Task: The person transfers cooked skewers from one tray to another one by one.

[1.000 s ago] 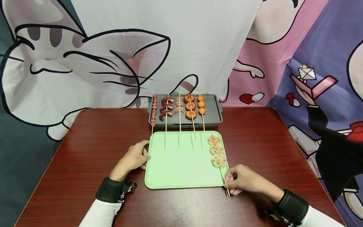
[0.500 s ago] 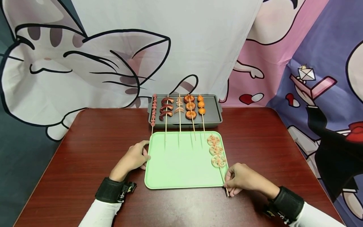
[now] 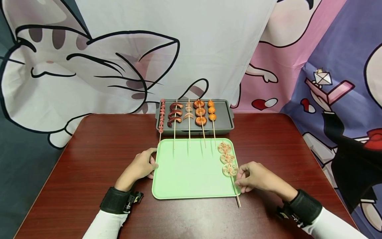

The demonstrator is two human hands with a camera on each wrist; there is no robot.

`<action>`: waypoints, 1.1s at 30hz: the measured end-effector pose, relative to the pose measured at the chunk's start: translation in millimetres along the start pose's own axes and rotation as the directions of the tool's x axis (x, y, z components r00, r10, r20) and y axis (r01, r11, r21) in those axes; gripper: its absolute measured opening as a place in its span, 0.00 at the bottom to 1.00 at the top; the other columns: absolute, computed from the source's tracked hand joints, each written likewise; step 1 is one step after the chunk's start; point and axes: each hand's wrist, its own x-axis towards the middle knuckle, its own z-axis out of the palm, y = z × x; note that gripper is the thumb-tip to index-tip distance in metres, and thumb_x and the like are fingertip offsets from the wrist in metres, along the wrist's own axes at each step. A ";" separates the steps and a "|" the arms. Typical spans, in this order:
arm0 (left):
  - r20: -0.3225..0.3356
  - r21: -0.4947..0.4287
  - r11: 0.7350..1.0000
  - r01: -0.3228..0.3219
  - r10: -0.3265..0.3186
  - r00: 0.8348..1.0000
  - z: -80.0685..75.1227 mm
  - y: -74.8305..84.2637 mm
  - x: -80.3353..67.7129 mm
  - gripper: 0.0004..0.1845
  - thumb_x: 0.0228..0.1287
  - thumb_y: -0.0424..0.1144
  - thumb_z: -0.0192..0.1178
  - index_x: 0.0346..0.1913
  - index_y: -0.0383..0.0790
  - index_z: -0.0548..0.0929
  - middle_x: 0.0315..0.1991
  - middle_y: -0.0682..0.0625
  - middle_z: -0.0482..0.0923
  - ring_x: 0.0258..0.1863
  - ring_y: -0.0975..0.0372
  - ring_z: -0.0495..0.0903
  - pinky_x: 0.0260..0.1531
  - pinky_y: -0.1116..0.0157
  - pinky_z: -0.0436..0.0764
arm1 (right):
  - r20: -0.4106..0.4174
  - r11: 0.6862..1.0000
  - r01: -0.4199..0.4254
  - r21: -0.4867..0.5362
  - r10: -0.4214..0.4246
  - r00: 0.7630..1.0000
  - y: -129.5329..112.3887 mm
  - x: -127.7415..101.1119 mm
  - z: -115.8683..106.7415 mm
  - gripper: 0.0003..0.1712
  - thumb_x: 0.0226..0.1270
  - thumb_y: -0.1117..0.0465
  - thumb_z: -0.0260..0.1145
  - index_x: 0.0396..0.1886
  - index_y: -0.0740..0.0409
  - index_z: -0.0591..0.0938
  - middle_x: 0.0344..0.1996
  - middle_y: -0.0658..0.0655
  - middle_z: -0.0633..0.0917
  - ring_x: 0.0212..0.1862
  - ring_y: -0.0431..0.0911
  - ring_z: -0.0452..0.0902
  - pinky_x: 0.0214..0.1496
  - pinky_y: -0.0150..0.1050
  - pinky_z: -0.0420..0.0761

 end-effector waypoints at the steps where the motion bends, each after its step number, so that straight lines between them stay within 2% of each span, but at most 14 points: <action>1: 0.001 0.001 1.000 0.001 -0.001 1.000 0.0 -0.2 0.2 0.33 0.66 0.22 0.62 0.73 0.28 0.66 0.29 0.42 0.75 0.19 0.58 0.82 0.21 0.61 0.88 | -0.005 1.000 0.011 -0.005 -0.011 1.000 -0.9 1.5 -2.1 0.07 0.65 0.65 0.75 0.31 0.64 0.85 0.23 0.57 0.88 0.26 0.48 0.88 0.28 0.40 0.90; 12: -0.002 0.010 1.000 0.012 -0.012 1.000 0.1 0.5 -0.2 0.32 0.66 0.22 0.62 0.73 0.29 0.66 0.30 0.42 0.75 0.19 0.58 0.82 0.21 0.61 0.88 | -0.062 0.993 0.110 0.038 -0.108 0.992 -12.3 21.8 -23.4 0.10 0.67 0.67 0.72 0.43 0.70 0.85 0.33 0.63 0.89 0.34 0.47 0.87 0.37 0.37 0.91; 16: 0.001 0.008 1.000 0.013 -0.013 1.000 0.2 0.4 -0.2 0.33 0.67 0.22 0.62 0.74 0.28 0.66 0.30 0.42 0.75 0.20 0.58 0.82 0.21 0.61 0.88 | -0.095 0.992 0.113 0.051 -0.108 0.990 -13.4 31.2 -28.3 0.16 0.69 0.63 0.72 0.49 0.71 0.85 0.38 0.64 0.88 0.41 0.49 0.87 0.44 0.36 0.90; 20: 0.004 0.004 1.000 0.013 -0.013 1.000 0.2 0.4 -0.2 0.34 0.67 0.22 0.62 0.74 0.28 0.65 0.31 0.42 0.75 0.20 0.58 0.82 0.21 0.61 0.89 | -0.141 0.988 0.101 0.118 -0.084 0.986 -14.0 41.4 -30.9 0.21 0.69 0.61 0.73 0.55 0.71 0.83 0.43 0.64 0.88 0.45 0.47 0.86 0.50 0.38 0.89; 25: 0.002 0.007 1.000 0.008 -0.008 1.000 -0.3 1.4 -1.1 0.34 0.66 0.22 0.62 0.74 0.27 0.65 0.31 0.41 0.75 0.20 0.58 0.82 0.21 0.61 0.89 | -0.167 0.964 0.085 0.253 -0.043 0.985 -15.3 57.0 -32.4 0.26 0.71 0.60 0.71 0.63 0.71 0.80 0.51 0.67 0.87 0.48 0.45 0.85 0.57 0.44 0.87; 31: 0.002 0.006 1.000 0.011 -0.011 1.000 0.5 1.8 -0.6 0.34 0.66 0.23 0.62 0.74 0.27 0.65 0.31 0.42 0.75 0.19 0.57 0.82 0.21 0.61 0.88 | -0.131 0.907 0.077 0.415 -0.025 0.991 -15.8 77.3 -32.5 0.32 0.74 0.60 0.68 0.69 0.75 0.72 0.55 0.69 0.85 0.57 0.50 0.85 0.67 0.48 0.82; 33: 0.001 0.000 1.000 0.016 -0.016 1.000 1.1 2.1 -0.3 0.34 0.66 0.23 0.62 0.74 0.28 0.66 0.31 0.42 0.75 0.19 0.57 0.82 0.20 0.61 0.88 | -0.118 0.900 0.075 0.429 -0.026 0.993 -16.8 82.3 -32.1 0.32 0.75 0.60 0.67 0.69 0.76 0.70 0.56 0.70 0.84 0.60 0.52 0.84 0.69 0.48 0.80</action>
